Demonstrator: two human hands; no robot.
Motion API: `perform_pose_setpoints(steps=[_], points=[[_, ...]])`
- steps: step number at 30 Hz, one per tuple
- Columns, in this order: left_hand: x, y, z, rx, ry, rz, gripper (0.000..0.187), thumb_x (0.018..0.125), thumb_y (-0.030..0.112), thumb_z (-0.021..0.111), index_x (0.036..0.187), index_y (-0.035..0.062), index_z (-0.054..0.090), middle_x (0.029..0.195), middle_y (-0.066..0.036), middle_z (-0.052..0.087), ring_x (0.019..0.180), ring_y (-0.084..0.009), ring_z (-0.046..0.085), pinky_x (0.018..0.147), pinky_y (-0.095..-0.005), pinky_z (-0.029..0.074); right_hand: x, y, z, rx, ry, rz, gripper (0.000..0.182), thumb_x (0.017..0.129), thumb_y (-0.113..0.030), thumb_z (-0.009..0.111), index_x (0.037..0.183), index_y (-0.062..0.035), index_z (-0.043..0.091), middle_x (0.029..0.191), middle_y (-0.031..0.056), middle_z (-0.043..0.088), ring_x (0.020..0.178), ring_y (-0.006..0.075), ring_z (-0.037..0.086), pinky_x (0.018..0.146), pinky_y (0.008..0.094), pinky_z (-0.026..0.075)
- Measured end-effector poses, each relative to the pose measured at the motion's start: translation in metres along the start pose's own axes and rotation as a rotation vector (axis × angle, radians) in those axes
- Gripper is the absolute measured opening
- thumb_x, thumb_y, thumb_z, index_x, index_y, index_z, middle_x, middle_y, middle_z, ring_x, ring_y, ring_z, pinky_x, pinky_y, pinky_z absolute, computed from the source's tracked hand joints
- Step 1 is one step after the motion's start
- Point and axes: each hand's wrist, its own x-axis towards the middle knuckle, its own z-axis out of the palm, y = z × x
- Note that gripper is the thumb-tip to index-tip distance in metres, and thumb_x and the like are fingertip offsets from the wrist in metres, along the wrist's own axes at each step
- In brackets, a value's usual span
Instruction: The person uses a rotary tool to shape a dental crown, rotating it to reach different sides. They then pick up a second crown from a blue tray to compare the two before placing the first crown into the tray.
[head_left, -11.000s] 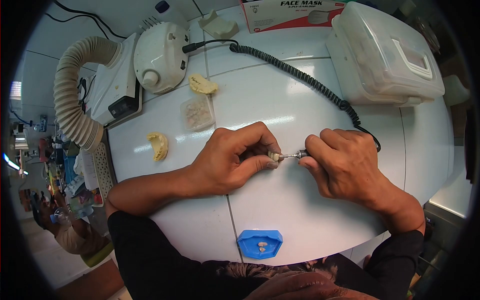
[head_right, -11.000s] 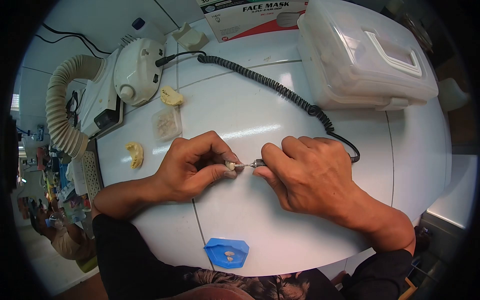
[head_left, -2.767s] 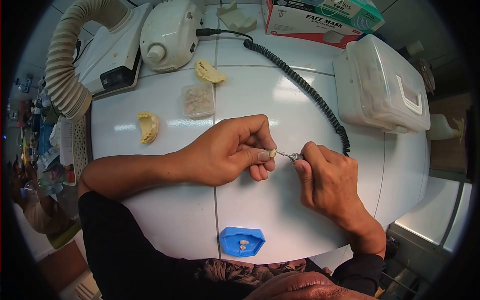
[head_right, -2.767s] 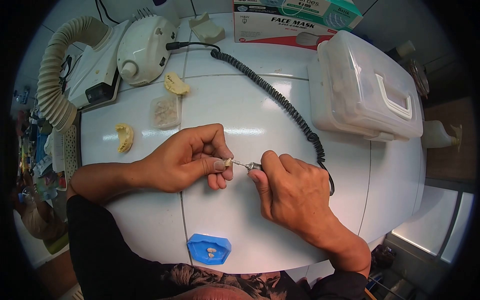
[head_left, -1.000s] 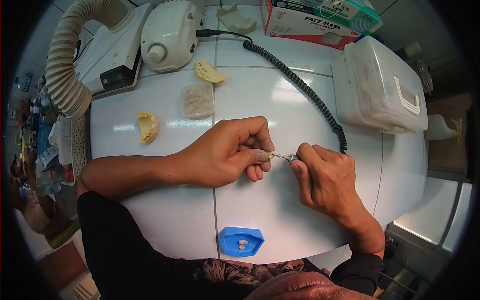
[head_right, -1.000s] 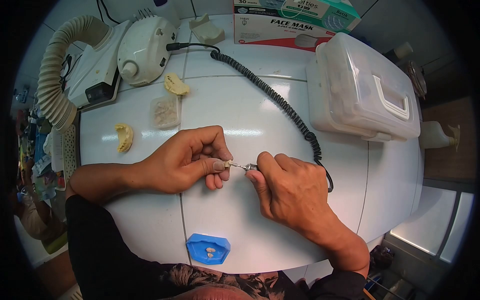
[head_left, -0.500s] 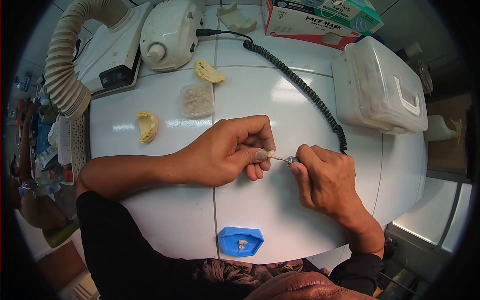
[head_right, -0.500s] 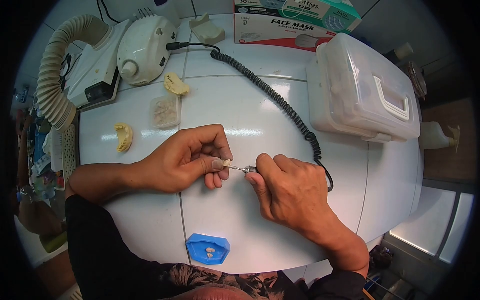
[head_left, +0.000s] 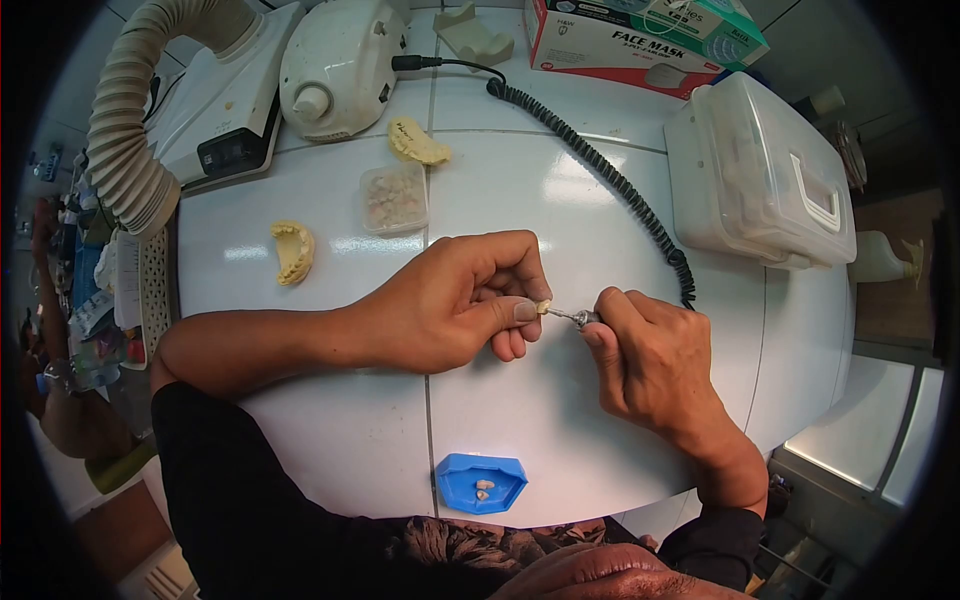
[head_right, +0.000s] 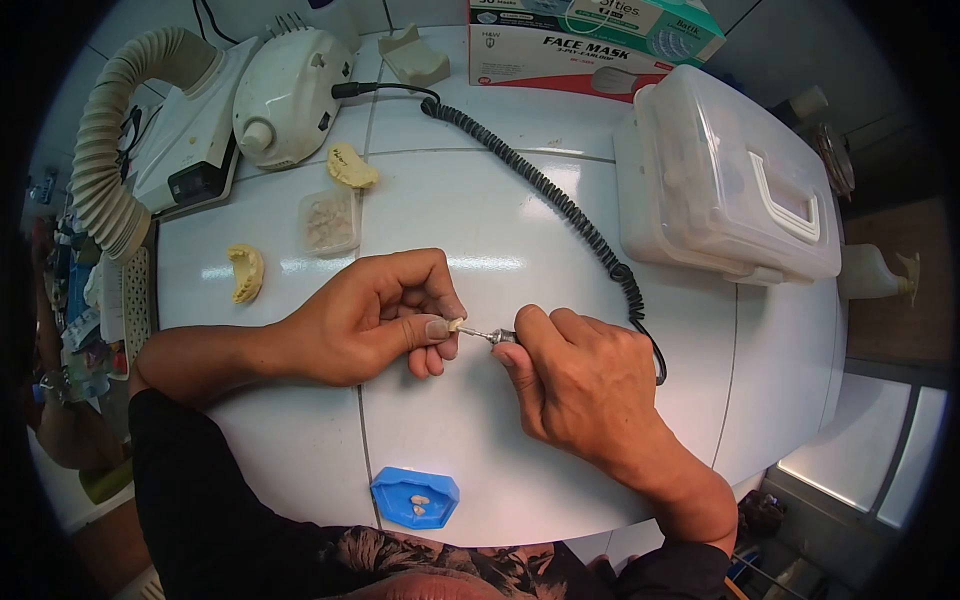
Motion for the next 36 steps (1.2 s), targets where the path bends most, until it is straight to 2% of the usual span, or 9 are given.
perform_pose_setpoints(steps=[11, 36], points=[[-0.0007, -0.0001, 0.0016, -0.067, 0.029, -0.010, 0.012, 0.113, 0.006, 0.065, 0.120, -0.0029, 0.062, 0.104, -0.011, 0.074, 0.089, -0.0106, 0.074, 0.083, -0.0255, 0.064, -0.0002, -0.0029, -0.0007, -0.032, -0.013, 0.051, 0.030, 0.110, -0.030, 0.068, 0.089, -0.0103, 0.060, 0.065, 0.0067, 0.054, 0.051, 0.0296, 0.059, 0.048, 0.0434, 0.044], [-0.0005, 0.0005, 0.0025, -0.019, 0.059, -0.009, 0.013, 0.114, 0.005, 0.063, 0.123, -0.0050, 0.062, 0.105, -0.013, 0.076, 0.092, -0.0125, 0.077, 0.084, -0.0257, 0.065, -0.0015, 0.0000, -0.0026, -0.031, -0.023, 0.051, 0.030, 0.110, -0.031, 0.068, 0.090, -0.0106, 0.060, 0.064, 0.0064, 0.055, 0.050, 0.0296, 0.059, 0.048, 0.0434, 0.044]])
